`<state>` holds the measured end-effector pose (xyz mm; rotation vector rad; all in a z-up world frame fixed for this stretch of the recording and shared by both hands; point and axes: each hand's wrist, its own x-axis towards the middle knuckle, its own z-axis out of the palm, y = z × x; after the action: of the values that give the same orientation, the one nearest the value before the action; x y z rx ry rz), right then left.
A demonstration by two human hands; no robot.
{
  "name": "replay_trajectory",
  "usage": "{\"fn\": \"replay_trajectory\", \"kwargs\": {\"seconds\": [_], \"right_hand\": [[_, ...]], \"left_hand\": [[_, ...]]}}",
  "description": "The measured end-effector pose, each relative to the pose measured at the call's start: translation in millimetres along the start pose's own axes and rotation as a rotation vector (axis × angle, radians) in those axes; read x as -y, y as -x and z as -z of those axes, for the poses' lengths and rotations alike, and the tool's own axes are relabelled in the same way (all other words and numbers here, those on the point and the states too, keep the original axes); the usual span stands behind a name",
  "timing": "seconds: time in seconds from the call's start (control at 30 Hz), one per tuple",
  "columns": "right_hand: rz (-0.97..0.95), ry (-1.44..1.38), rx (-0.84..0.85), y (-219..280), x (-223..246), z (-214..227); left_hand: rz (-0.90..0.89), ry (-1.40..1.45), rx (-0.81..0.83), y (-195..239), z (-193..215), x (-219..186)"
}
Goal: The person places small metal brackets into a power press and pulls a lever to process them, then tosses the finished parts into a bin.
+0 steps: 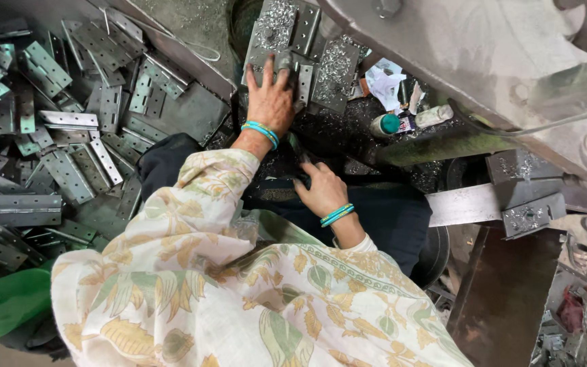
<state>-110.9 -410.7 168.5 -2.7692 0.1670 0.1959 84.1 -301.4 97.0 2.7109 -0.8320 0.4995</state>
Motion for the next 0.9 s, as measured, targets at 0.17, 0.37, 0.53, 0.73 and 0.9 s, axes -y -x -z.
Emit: {"fn": "replay_trajectory", "kwargs": {"seconds": [0.17, 0.37, 0.53, 0.73, 0.9], "right_hand": [[-0.02, 0.025, 0.055, -2, 2, 2], [-0.02, 0.043, 0.079, -6, 5, 7], [-0.022, 0.045, 0.074, -6, 8, 8], [-0.026, 0.02, 0.042, -1, -3, -7], [0.024, 0.048, -0.063, 24, -36, -89]], "left_hand": [[-0.012, 0.017, 0.138, -10, -11, -5], [0.002, 0.07, 0.11, -27, -23, 2], [-0.008, 0.034, 0.1, -36, -33, 9], [0.017, 0.05, 0.026, -43, -44, 7], [0.027, 0.044, 0.007, -42, -31, 4]]}}
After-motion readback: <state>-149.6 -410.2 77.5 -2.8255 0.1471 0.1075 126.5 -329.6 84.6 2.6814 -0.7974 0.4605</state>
